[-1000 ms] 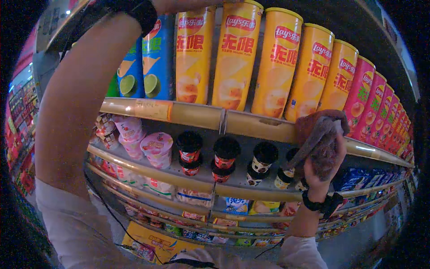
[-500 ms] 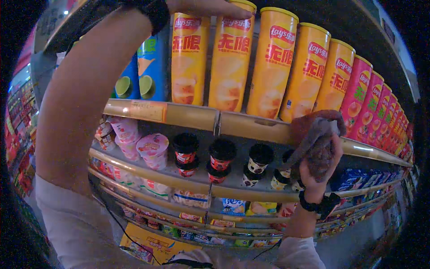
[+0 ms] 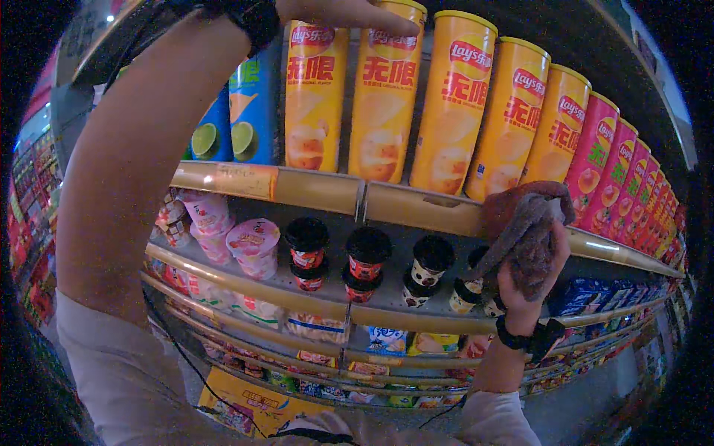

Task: Organizing and wiping snack shelves in a supermarket.

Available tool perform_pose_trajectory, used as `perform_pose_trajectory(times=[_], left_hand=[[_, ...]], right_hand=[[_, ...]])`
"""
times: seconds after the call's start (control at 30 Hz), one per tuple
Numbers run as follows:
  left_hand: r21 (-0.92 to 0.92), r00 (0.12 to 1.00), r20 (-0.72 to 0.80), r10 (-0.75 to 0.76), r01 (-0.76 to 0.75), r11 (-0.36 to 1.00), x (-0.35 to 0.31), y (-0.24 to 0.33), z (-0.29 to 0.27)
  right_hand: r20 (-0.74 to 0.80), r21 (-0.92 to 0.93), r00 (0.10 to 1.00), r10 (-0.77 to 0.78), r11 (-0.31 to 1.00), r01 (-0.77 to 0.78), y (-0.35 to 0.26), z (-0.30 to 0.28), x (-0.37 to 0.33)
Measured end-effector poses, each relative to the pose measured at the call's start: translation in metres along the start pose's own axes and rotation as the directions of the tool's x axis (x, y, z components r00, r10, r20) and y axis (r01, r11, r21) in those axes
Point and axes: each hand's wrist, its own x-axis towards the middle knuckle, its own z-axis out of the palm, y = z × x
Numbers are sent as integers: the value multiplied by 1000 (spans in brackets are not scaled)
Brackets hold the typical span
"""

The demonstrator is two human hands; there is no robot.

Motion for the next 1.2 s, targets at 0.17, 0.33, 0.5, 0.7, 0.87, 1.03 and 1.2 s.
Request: perform_pose_trajectory(times=[0.17, 0.33, 0.5, 0.7, 0.87, 1.03, 1.2], left_hand=[[157, 980, -200, 19, 13, 987, 14, -25, 8], [307, 964, -235, 124, -48, 950, -17, -50, -7], [301, 937, -319, 140, -40, 953, -57, -72, -21], [216, 959, -279, -55, 119, 969, -80, -116, -21], [65, 968, -212, -132, 148, 987, -76, -97, -18], [123, 968, -248, -47, 79, 989, -45, -136, 6], [-7, 978, -181, -105, 105, 994, -47, -126, 2]], right_hand=[[47, -17, 999, 18, 1000, -18, 0, -5, 3], [-70, 136, 985, 155, 980, -145, -3, 6, -2], [-70, 131, 992, 105, 987, -95, -5, 4, -4], [-27, 87, 997, 75, 994, -73, -2, 3, 3], [45, 86, 998, 32, 996, -36, -5, -2, 4], [-117, 55, 985, 127, 991, -121, 14, 10, -9], [-70, 48, 995, 70, 997, -67, 8, 5, -4]])
